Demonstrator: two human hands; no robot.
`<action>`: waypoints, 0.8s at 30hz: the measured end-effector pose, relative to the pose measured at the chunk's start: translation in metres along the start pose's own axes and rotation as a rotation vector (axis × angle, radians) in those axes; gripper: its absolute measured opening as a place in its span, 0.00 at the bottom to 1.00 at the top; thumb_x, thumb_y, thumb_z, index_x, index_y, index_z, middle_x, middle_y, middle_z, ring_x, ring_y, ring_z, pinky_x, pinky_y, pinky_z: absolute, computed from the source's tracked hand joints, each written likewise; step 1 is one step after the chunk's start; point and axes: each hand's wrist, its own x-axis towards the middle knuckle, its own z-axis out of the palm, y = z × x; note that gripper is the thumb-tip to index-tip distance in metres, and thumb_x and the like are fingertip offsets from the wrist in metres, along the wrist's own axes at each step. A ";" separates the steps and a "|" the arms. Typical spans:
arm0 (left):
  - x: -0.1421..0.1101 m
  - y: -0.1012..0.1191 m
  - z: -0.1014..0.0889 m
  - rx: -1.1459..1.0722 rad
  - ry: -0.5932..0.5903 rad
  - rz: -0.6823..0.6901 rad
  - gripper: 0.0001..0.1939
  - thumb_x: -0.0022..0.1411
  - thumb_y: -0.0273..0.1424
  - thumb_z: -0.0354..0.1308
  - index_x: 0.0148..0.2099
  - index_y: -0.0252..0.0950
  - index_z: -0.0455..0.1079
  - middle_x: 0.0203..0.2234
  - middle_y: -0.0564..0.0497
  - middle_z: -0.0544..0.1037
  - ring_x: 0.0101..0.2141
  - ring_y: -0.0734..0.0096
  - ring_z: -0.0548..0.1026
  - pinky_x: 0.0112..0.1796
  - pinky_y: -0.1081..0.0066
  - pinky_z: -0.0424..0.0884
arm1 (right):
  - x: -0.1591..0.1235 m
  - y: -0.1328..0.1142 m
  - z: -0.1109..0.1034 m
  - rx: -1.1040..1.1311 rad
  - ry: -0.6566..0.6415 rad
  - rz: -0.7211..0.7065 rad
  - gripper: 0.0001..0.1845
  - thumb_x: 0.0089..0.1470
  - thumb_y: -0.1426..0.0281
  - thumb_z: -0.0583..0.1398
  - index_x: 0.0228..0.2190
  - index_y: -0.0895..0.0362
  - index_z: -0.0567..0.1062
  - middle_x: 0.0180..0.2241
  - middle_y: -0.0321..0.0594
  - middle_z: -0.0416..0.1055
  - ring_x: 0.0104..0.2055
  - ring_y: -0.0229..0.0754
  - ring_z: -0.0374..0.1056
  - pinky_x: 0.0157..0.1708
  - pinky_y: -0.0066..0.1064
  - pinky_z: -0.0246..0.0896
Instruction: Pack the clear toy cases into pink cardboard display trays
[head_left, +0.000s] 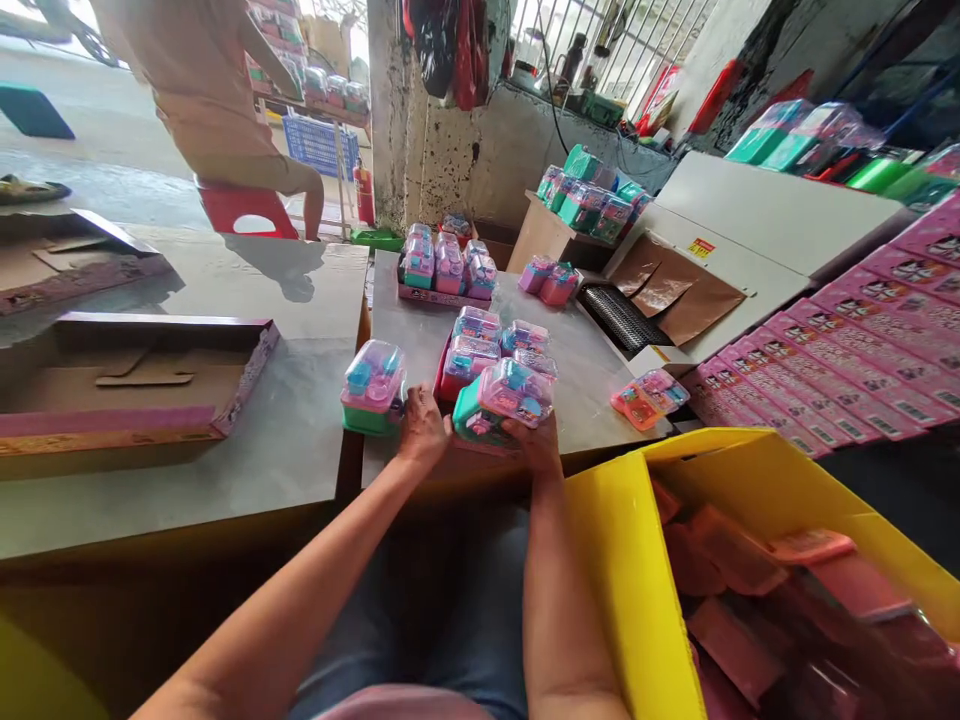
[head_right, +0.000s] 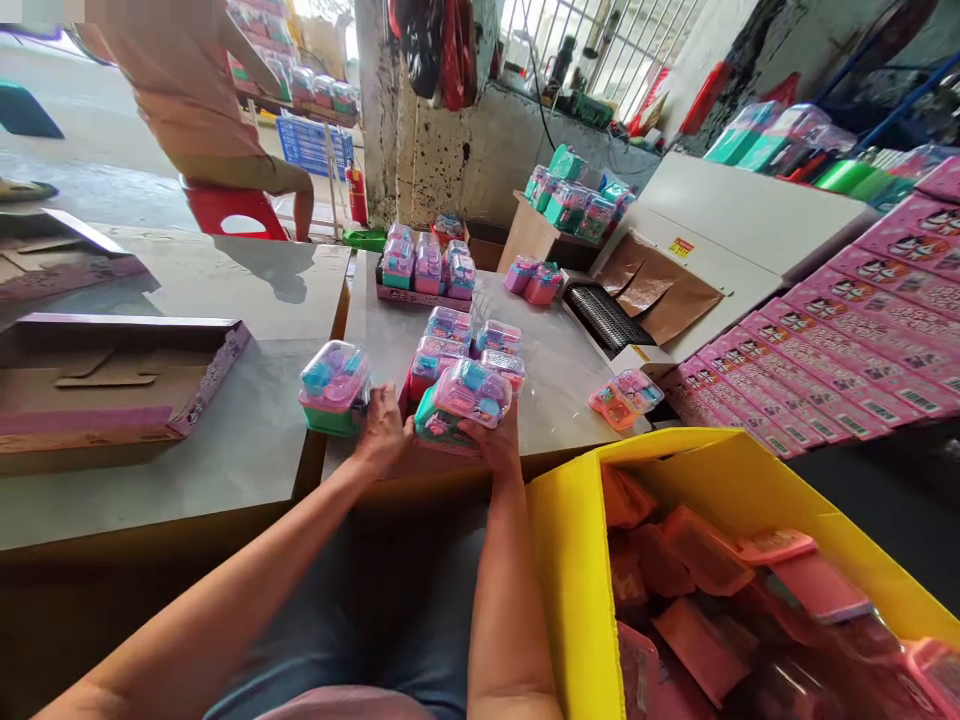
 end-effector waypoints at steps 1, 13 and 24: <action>-0.004 -0.003 0.005 0.057 -0.055 -0.018 0.23 0.62 0.26 0.51 0.58 0.21 0.63 0.50 0.29 0.70 0.53 0.50 0.72 0.52 0.59 0.70 | 0.001 -0.001 0.000 0.006 -0.015 0.001 0.46 0.37 0.62 0.75 0.55 0.58 0.66 0.50 0.50 0.74 0.50 0.52 0.73 0.54 0.48 0.68; -0.013 -0.008 0.016 0.084 0.003 -0.001 0.29 0.59 0.21 0.47 0.63 0.26 0.63 0.45 0.34 0.77 0.46 0.50 0.76 0.47 0.57 0.71 | 0.017 0.018 -0.001 -0.413 -0.107 0.018 0.45 0.39 0.61 0.74 0.56 0.58 0.67 0.51 0.48 0.73 0.50 0.48 0.70 0.52 0.42 0.68; -0.023 -0.012 0.020 0.002 0.056 0.002 0.36 0.60 0.23 0.46 0.72 0.29 0.52 0.46 0.34 0.78 0.47 0.49 0.77 0.47 0.56 0.73 | 0.029 0.004 0.007 -0.445 -0.307 0.101 0.43 0.39 0.66 0.74 0.57 0.58 0.68 0.53 0.47 0.73 0.52 0.47 0.71 0.57 0.44 0.64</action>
